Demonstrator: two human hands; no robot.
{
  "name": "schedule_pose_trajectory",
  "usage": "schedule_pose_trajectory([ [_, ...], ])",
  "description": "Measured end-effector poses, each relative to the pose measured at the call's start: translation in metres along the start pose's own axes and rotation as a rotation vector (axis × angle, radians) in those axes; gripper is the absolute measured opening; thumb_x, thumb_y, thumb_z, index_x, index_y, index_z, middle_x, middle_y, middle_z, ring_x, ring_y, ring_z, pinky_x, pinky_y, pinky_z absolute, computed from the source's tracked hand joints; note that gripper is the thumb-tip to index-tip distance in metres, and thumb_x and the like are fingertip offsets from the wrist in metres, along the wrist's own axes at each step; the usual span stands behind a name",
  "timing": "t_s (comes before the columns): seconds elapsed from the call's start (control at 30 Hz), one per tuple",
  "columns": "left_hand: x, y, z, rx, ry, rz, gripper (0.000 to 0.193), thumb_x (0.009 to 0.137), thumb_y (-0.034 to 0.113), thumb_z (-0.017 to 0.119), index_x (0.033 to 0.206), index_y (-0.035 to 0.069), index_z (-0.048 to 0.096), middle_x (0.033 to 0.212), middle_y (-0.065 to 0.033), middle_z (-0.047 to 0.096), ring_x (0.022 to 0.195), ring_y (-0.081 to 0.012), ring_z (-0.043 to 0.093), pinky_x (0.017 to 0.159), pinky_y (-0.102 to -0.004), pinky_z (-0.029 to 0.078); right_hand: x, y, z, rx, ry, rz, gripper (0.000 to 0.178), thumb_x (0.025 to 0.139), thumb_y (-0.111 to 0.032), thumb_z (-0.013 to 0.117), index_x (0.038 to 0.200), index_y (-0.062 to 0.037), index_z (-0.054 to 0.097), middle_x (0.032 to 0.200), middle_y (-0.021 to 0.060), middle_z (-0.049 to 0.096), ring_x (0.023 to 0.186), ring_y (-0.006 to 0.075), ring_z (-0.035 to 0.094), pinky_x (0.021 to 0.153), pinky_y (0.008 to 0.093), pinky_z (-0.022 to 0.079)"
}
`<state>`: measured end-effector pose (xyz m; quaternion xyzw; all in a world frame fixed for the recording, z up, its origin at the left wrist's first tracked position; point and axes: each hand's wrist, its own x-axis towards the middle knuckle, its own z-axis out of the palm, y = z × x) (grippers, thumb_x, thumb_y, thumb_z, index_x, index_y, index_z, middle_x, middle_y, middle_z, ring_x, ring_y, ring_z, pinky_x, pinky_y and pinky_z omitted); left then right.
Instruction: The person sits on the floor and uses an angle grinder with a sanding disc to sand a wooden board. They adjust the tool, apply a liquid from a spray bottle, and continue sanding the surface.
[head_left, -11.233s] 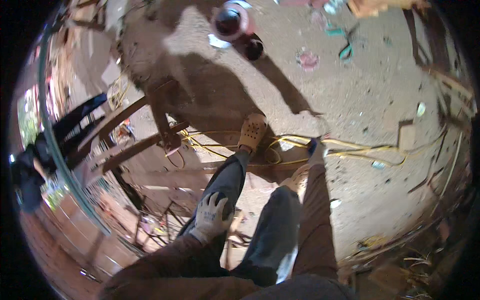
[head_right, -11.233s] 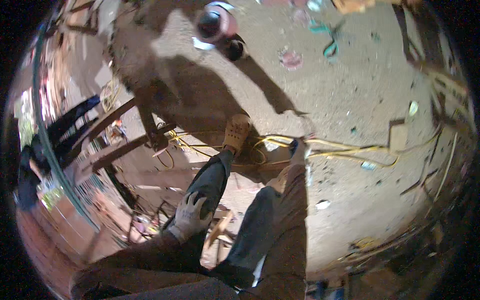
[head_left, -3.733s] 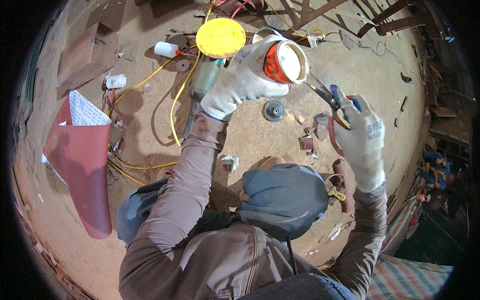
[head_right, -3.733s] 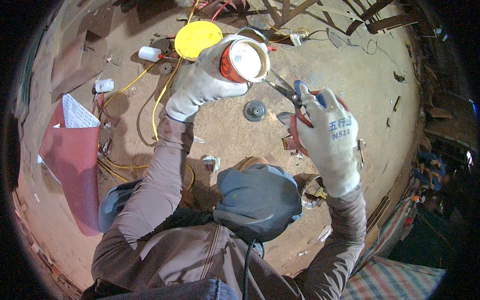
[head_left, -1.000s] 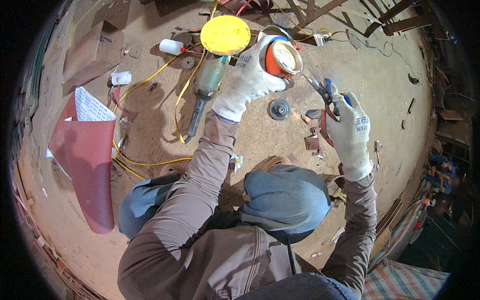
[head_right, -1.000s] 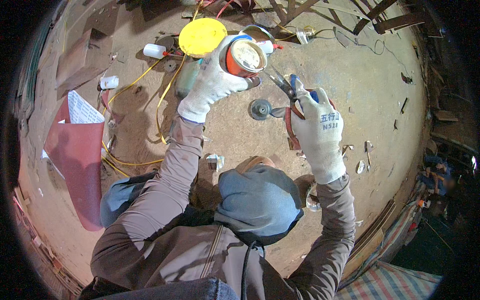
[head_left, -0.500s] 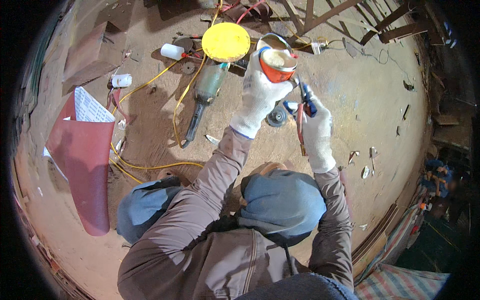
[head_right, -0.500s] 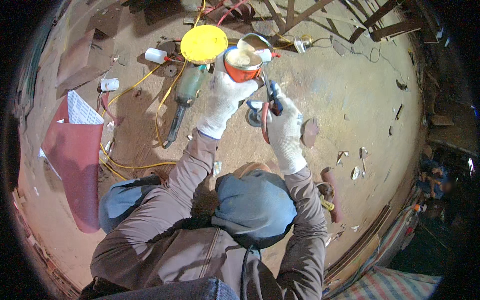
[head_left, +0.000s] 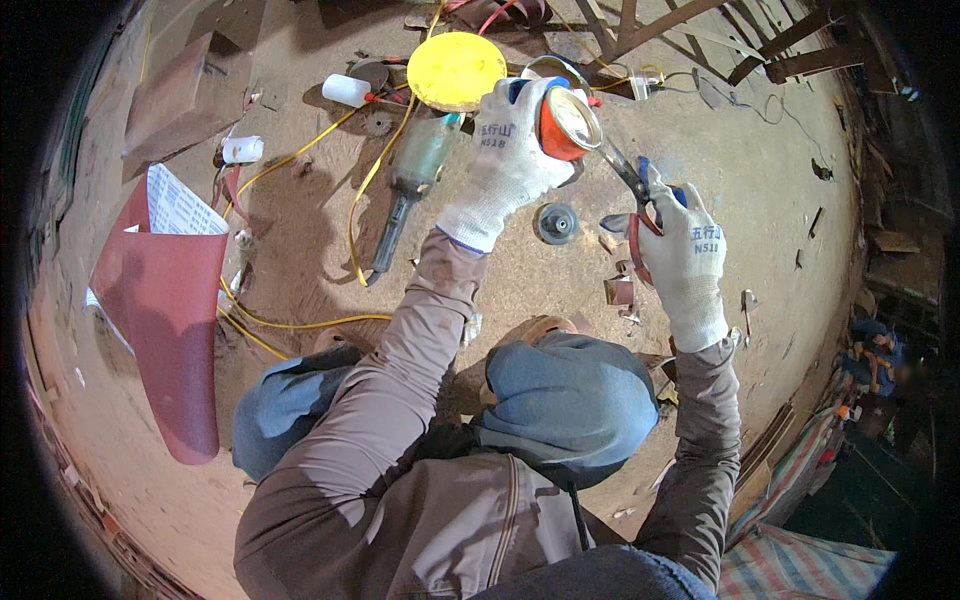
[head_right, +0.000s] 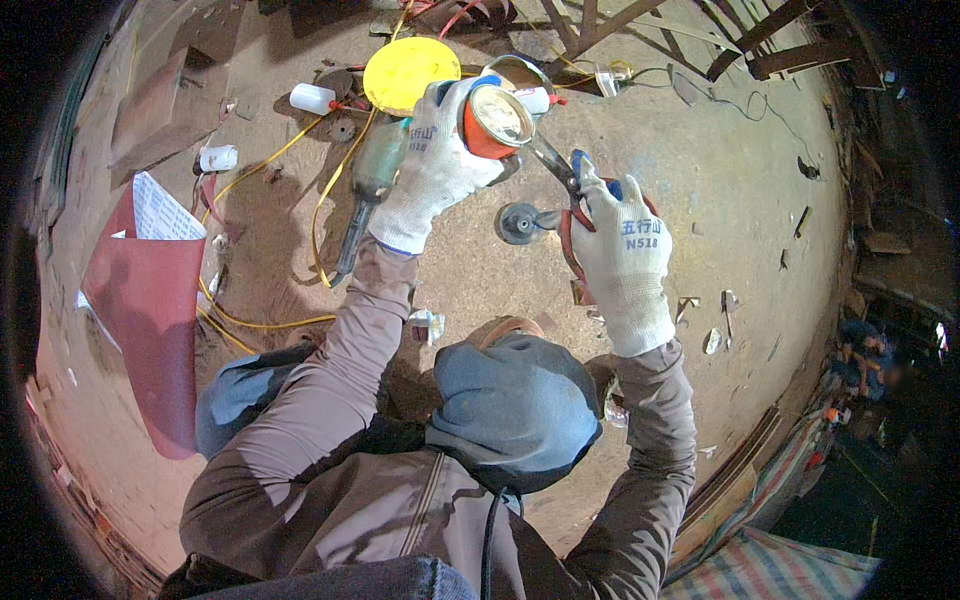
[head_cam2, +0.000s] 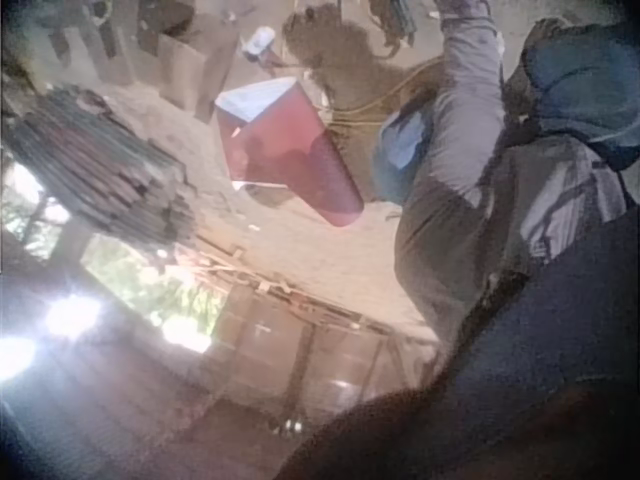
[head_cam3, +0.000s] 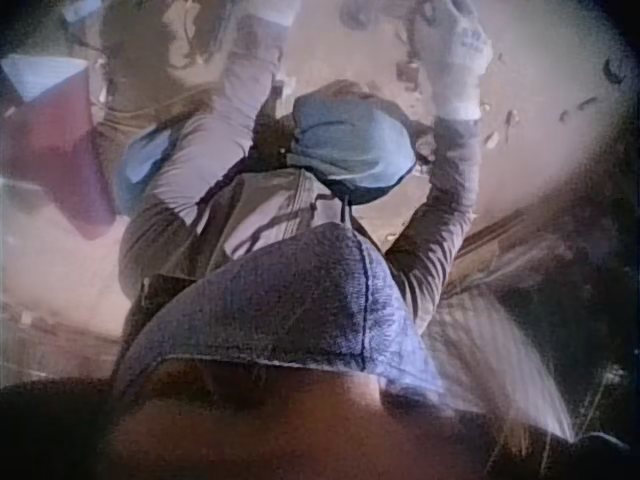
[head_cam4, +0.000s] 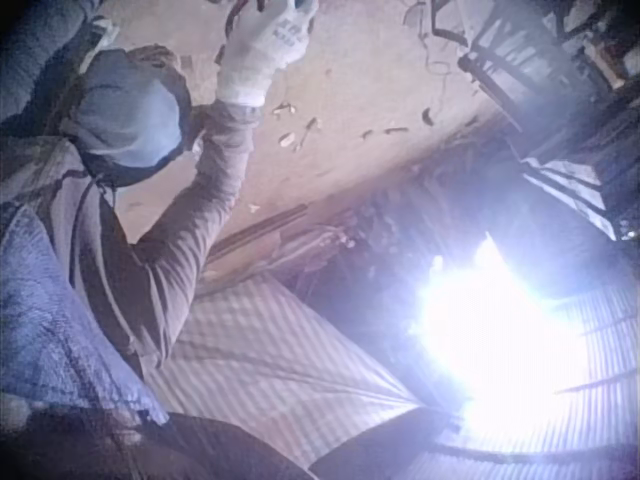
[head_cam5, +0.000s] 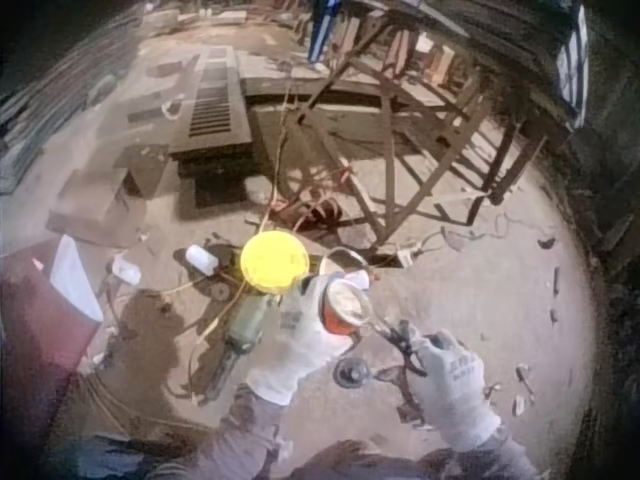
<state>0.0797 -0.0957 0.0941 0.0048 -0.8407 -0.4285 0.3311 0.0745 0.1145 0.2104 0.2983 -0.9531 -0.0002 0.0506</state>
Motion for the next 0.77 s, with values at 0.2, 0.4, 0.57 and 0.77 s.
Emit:
schedule_pose_trajectory([
  [0.2, -0.006, 0.009, 0.006, -0.254, 0.019, -0.116, 0.084, 0.061, 0.020, 0.091, 0.131, 0.006, 0.047, 0.122, -0.0152, 0.056, 0.111, -0.0355, 0.058, 0.095, -0.0431, 0.049, -0.003, -0.019, 0.020, 0.326, -0.038, 0.228, 0.043, 0.083, -0.011, 0.068, 0.126, -0.0068, 0.065, 0.087, 0.0115, 0.065, 0.072, 0.0240, 0.064, 0.066, 0.0341, 0.052],
  [0.4, -0.028, -0.003, 0.039, -0.380, 0.093, -0.269, 0.089, 0.062, 0.021, 0.091, 0.135, 0.004, 0.043, 0.128, -0.0169, 0.054, 0.118, -0.0321, 0.056, 0.098, -0.0413, 0.048, -0.011, -0.014, 0.098, 0.953, 0.031, 0.414, 0.041, 0.088, 0.001, 0.062, 0.129, -0.0029, 0.064, 0.079, 0.0049, 0.065, 0.070, 0.0077, 0.056, 0.063, 0.0262, 0.048],
  [0.57, -0.023, -0.004, 0.012, -0.253, -0.056, -0.230, 0.088, 0.063, 0.021, 0.092, 0.136, 0.004, 0.045, 0.128, -0.0159, 0.057, 0.117, -0.0304, 0.058, 0.099, -0.0410, 0.048, -0.011, -0.001, 0.039, 0.324, -0.024, 0.175, 0.047, 0.085, -0.011, 0.066, 0.133, -0.0107, 0.063, 0.089, 0.0123, 0.064, 0.074, 0.0258, 0.064, 0.066, 0.0360, 0.051],
  [0.77, -0.012, -0.008, 0.004, -0.051, -0.079, -0.062, 0.089, 0.063, 0.024, 0.093, 0.137, 0.007, 0.044, 0.129, -0.0152, 0.054, 0.118, -0.0335, 0.055, 0.098, -0.0437, 0.047, -0.004, -0.001, 0.014, 0.061, -0.080, 0.059, 0.057, 0.081, -0.022, 0.072, 0.136, -0.0144, 0.060, 0.104, 0.0101, 0.066, 0.085, 0.0266, 0.068, 0.072, 0.0376, 0.056],
])
